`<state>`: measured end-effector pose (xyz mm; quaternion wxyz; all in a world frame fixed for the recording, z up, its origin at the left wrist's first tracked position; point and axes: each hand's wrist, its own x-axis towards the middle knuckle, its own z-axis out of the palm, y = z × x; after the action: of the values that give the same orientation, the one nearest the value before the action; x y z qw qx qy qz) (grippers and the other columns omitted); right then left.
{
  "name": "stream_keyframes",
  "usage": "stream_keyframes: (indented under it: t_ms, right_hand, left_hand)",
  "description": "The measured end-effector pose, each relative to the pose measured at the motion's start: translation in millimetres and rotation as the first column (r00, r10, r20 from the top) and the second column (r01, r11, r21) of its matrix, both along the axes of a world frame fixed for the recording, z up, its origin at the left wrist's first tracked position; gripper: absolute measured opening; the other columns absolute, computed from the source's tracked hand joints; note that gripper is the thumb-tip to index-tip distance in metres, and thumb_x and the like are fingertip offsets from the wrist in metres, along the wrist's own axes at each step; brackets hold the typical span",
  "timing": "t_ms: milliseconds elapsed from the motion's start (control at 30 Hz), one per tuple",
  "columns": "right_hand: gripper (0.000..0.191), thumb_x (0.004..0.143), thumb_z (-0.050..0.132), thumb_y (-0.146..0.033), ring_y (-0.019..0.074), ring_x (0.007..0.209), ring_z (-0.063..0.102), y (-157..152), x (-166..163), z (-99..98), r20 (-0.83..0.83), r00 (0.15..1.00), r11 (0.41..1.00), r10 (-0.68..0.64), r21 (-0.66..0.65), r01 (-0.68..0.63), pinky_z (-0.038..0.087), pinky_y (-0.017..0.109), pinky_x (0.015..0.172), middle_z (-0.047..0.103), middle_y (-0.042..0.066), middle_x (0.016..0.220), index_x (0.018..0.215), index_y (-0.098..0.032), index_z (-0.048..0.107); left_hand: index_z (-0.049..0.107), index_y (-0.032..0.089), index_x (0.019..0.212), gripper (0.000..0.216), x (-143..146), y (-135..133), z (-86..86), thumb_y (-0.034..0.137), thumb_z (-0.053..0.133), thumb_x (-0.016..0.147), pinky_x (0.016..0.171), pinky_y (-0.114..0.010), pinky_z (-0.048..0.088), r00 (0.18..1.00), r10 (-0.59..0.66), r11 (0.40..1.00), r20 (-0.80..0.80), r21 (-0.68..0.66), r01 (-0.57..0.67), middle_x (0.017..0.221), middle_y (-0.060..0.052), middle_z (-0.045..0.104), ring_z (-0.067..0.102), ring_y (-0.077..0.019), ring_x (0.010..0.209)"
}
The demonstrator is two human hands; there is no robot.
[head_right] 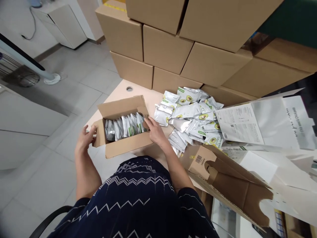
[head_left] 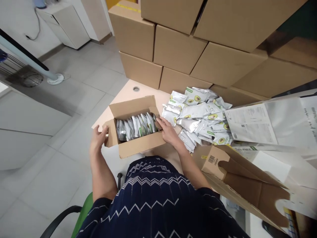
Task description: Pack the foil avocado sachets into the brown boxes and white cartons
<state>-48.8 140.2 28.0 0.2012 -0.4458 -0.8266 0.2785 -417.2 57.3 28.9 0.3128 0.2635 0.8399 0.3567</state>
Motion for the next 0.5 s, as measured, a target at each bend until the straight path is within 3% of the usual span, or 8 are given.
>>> stream_keyframes:
  t_ms: [100,167,233,367,500]
  right_hand:
    - [0.077,0.076,0.036,0.004,0.0262,0.146,0.033,4,-6,-5.3,0.006,0.997,0.996,0.079,-0.030,-0.079,0.031,0.051,0.119,0.037,0.010,0.158,0.148,-0.019,0.049]
    - [0.074,0.078,0.038,0.003,0.0269,0.146,0.033,6,-7,-5.9,0.022,0.995,0.995,0.098,-0.035,-0.098,0.032,0.052,0.119,0.037,0.010,0.159,0.147,-0.019,0.051]
    - [0.069,0.081,0.038,0.002,0.0270,0.146,0.035,9,-7,-3.5,0.051,0.992,0.993,0.114,-0.029,-0.113,0.033,0.051,0.119,0.038,0.011,0.158,0.145,-0.018,0.053]
    - [0.066,0.083,0.037,0.002,0.0243,0.144,0.039,18,0,7.1,0.117,0.975,0.980,0.187,-0.085,-0.178,0.035,0.047,0.119,0.040,0.007,0.157,0.143,-0.018,0.055]
    - [0.082,0.075,0.038,0.008,0.0221,0.144,0.041,31,11,16.7,0.152,0.957,0.950,0.248,-0.230,-0.209,0.041,0.043,0.116,0.034,-0.004,0.159,0.146,-0.031,0.051]
  left_hand:
    - [0.043,0.017,0.147,0.076,10,-24,12.3,0.049,0.066,0.082,0.067,-0.028,0.055,0.998,-0.005,0.987,0.064,0.159,-0.005,0.096,-0.008,0.070,0.066,-0.0137,0.070]
    - [0.038,0.022,0.150,0.080,24,-32,23.5,0.051,0.068,0.082,0.074,-0.028,0.055,0.997,-0.077,0.954,-0.010,0.289,0.077,0.102,-0.007,0.071,0.067,-0.0147,0.081]
    - [0.031,0.023,0.154,0.082,41,-33,33.2,0.053,0.063,0.085,0.085,-0.034,0.055,0.973,-0.215,0.919,-0.083,0.320,0.230,0.117,-0.011,0.070,0.068,-0.0186,0.098]
    - [0.053,0.021,0.140,0.054,66,-25,35.7,0.051,0.045,0.095,0.107,-0.043,0.046,0.771,-0.591,0.779,-0.238,0.082,0.622,0.136,-0.011,0.063,0.059,-0.0268,0.125]
    - [0.061,0.019,0.134,0.048,58,-21,21.4,0.028,0.036,0.094,0.115,-0.045,0.039,0.572,-0.749,0.638,-0.334,-0.131,0.759,0.143,-0.010,0.058,0.051,-0.0266,0.136]
